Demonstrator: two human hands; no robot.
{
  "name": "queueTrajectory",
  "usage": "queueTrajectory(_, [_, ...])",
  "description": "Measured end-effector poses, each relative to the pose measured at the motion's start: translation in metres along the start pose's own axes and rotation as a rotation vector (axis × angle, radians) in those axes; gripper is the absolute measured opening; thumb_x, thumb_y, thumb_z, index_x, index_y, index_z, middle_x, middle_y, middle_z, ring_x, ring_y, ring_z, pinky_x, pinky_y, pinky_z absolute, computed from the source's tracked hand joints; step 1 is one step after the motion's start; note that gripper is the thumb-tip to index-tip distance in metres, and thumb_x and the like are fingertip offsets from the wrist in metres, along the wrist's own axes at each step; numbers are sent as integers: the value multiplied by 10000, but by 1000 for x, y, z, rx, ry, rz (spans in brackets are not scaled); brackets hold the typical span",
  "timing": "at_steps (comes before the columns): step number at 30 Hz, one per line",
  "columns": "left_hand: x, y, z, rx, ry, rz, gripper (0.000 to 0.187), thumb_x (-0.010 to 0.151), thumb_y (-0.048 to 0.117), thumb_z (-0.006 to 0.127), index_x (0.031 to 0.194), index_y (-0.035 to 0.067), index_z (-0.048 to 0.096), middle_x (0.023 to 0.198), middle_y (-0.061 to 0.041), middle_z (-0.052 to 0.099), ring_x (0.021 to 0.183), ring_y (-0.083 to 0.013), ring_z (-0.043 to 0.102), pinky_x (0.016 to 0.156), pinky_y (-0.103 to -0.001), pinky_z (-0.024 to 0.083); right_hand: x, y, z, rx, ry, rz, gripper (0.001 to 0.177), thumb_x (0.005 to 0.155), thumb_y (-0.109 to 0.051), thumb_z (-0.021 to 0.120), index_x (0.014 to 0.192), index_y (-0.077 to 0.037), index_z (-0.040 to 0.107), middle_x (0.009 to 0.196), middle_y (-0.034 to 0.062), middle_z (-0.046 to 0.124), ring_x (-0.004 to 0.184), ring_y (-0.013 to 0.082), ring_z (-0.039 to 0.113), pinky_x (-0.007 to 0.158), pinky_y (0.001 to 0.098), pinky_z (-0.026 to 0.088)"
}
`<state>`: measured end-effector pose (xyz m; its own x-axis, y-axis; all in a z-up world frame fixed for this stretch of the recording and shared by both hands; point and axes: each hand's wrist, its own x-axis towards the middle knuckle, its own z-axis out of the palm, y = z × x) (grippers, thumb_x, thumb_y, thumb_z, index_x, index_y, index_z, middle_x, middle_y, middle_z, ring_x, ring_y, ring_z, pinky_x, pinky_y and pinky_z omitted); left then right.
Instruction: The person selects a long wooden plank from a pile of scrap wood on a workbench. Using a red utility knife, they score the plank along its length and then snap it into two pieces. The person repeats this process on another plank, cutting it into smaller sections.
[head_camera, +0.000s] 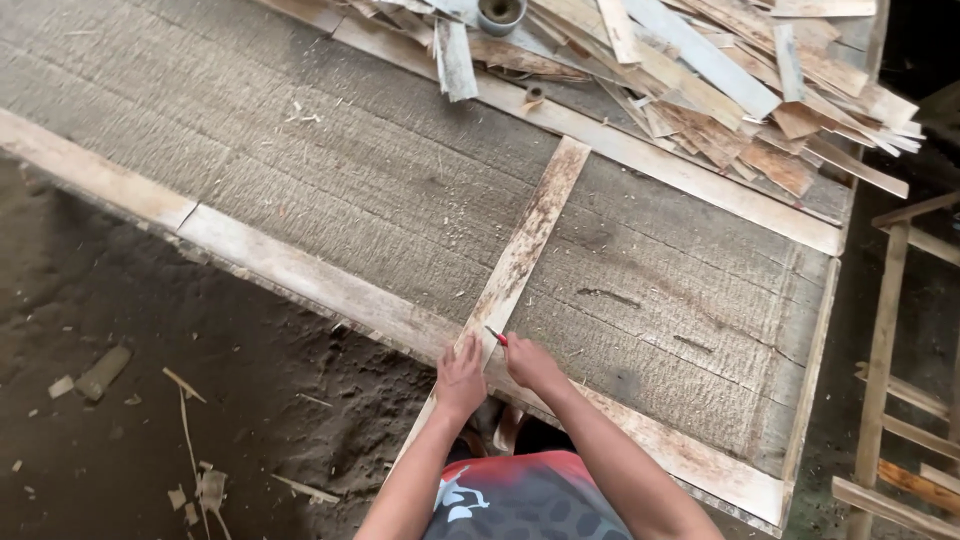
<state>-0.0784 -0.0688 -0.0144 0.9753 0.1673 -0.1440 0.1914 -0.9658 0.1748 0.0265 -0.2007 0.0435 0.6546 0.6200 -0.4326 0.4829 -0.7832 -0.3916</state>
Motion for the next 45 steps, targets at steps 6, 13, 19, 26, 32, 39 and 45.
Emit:
queueTrajectory(6, [6, -2, 4, -80, -27, -51, 713, 752, 320, 757, 1416, 147, 563, 1488, 31, 453, 1166, -330, 498, 911, -427, 506, 24, -7, 8, -100, -63, -31, 234, 995, -272, 352, 1034, -70, 462, 849, 270, 698, 850, 500, 729, 714, 564, 577])
queueTrajectory(13, [4, 2, 9, -66, -42, -71, 822, 695, 333, 818, 1440, 135, 534, 1512, 4, 471, 1157, -338, 514, 918, -429, 498, 29, -15, 3, -192, -31, -107, 202, 1014, -218, 345, 1031, -71, 482, 810, 246, 695, 810, 483, 740, 699, 549, 588])
queueTrajectory(19, [-2, 5, 0, -73, -7, -87, 720, 761, 292, 798, 1415, 123, 549, 1509, -4, 471, 1142, -351, 523, 922, -422, 489, 27, -23, -3, -185, -42, -133, 219, 1018, -195, 297, 1020, -68, 476, 810, 244, 703, 807, 477, 743, 696, 548, 587])
queueTrajectory(26, [-3, 4, -8, -158, -45, -105, 716, 783, 293, 792, 1434, 144, 534, 1529, 0, 457, 1142, -346, 526, 939, -425, 497, 29, -25, -4, -213, -67, -129, 247, 1051, -231, 288, 1041, -82, 485, 825, 217, 705, 825, 457, 749, 712, 526, 597])
queueTrajectory(32, [-6, 7, 0, -144, 12, -122, 785, 785, 304, 780, 1488, 128, 479, 1565, 4, 432, 1124, -361, 535, 976, -440, 473, 31, -26, -5, -213, -105, -112, 249, 1053, -212, 280, 1045, -81, 491, 850, 213, 718, 843, 449, 751, 719, 527, 595])
queueTrajectory(39, [-7, 7, 13, -117, 55, -127, 803, 780, 320, 786, 1496, 117, 483, 1563, 12, 450, 1107, -352, 553, 1000, -440, 473, 25, -35, -19, -204, -131, -91, 234, 1044, -188, 306, 1048, -72, 509, 874, 229, 724, 869, 447, 752, 734, 538, 596])
queueTrajectory(45, [-2, 9, 29, -111, 51, -161, 759, 798, 318, 758, 1488, 136, 498, 1564, 51, 446, 1101, -354, 543, 994, -438, 478, 33, -27, -13, -195, -136, -110, 221, 1020, -175, 336, 1054, -56, 519, 899, 250, 723, 887, 458, 748, 747, 541, 590])
